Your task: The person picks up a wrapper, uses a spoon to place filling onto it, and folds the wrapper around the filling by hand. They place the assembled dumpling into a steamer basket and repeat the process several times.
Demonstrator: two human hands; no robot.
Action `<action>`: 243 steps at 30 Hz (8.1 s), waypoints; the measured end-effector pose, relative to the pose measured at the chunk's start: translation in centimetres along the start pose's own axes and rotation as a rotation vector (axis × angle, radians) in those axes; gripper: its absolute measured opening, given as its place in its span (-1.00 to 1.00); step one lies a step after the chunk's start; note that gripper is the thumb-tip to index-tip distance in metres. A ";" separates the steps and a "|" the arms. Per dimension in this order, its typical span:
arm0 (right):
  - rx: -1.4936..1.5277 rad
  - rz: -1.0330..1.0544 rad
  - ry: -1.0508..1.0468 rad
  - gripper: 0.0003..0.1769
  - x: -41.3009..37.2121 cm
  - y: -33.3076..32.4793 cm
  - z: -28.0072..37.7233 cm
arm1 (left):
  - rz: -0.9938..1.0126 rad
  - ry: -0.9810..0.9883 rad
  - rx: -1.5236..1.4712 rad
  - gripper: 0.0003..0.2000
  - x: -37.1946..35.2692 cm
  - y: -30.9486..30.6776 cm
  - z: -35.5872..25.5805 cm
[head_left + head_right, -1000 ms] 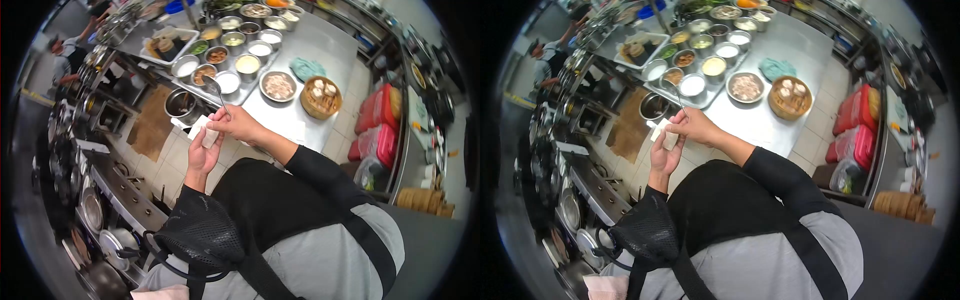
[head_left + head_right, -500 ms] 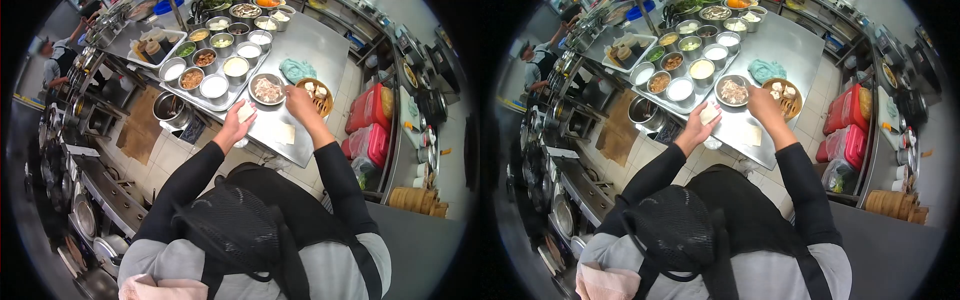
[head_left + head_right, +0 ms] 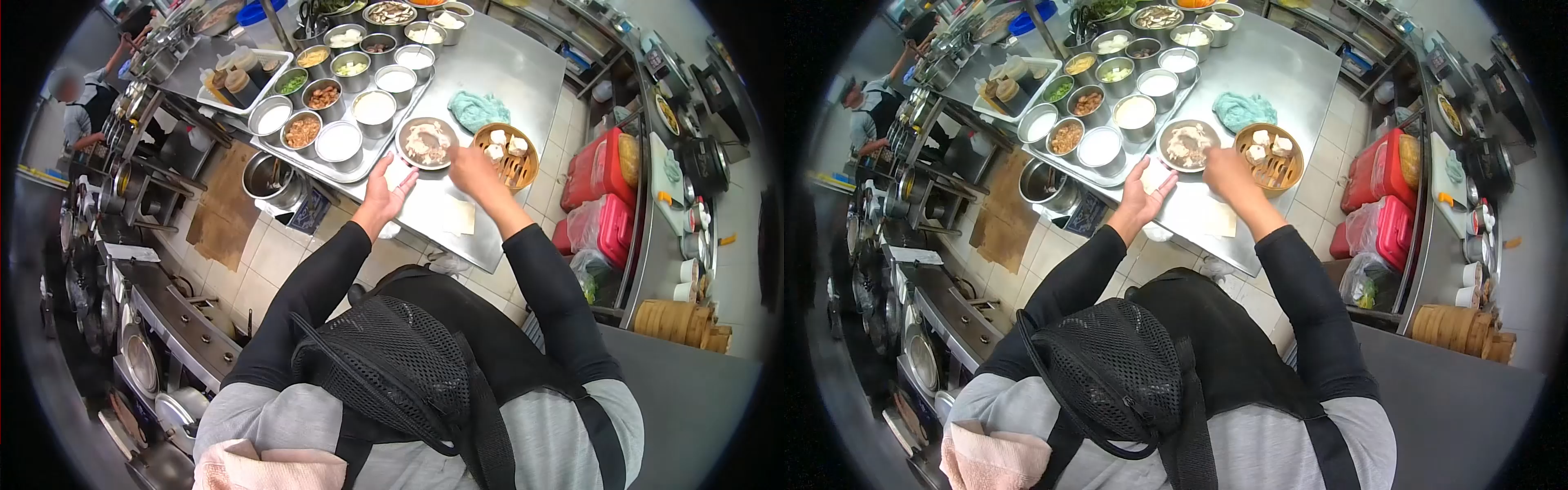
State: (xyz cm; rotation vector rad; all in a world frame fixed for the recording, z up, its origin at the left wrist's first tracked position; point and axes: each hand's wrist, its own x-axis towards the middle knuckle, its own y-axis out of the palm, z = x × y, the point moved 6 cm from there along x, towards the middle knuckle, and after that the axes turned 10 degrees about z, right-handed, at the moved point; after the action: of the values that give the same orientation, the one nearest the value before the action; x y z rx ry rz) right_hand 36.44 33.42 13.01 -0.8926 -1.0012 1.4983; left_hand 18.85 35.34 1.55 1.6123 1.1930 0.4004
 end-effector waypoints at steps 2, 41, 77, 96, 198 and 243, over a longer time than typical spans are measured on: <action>-0.046 0.072 -0.034 -0.78 0.3 2.7 -0.5 | 0.003 0.002 0.002 -0.58 0.4 0.3 -0.4; 0.446 0.285 -0.271 -0.68 -5.2 -1.4 6.2 | 0.190 0.000 0.165 -0.06 -8.8 3.2 -4.1; 0.821 0.402 -0.206 -0.80 -7.9 -3.8 5.6 | 0.197 0.039 0.302 -0.47 -14.2 0.3 -7.7; 1.828 0.742 0.149 -0.81 -5.6 1.0 17.8 | 0.383 0.321 1.073 -0.03 -21.7 7.9 -10.7; 0.002 0.180 -0.030 -0.78 -0.7 -0.7 1.3 | 0.258 0.146 1.152 -0.19 -2.0 -0.6 -0.9; 0.816 0.590 -0.089 -0.71 -7.8 -7.4 7.6 | 0.307 0.611 1.170 -0.41 -13.7 6.4 -8.9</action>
State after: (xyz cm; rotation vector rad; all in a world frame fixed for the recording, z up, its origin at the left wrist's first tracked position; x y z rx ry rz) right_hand 33.22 25.23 22.83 -0.5285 -0.0974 2.2113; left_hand 9.25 28.79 14.72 2.8319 1.8093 0.4257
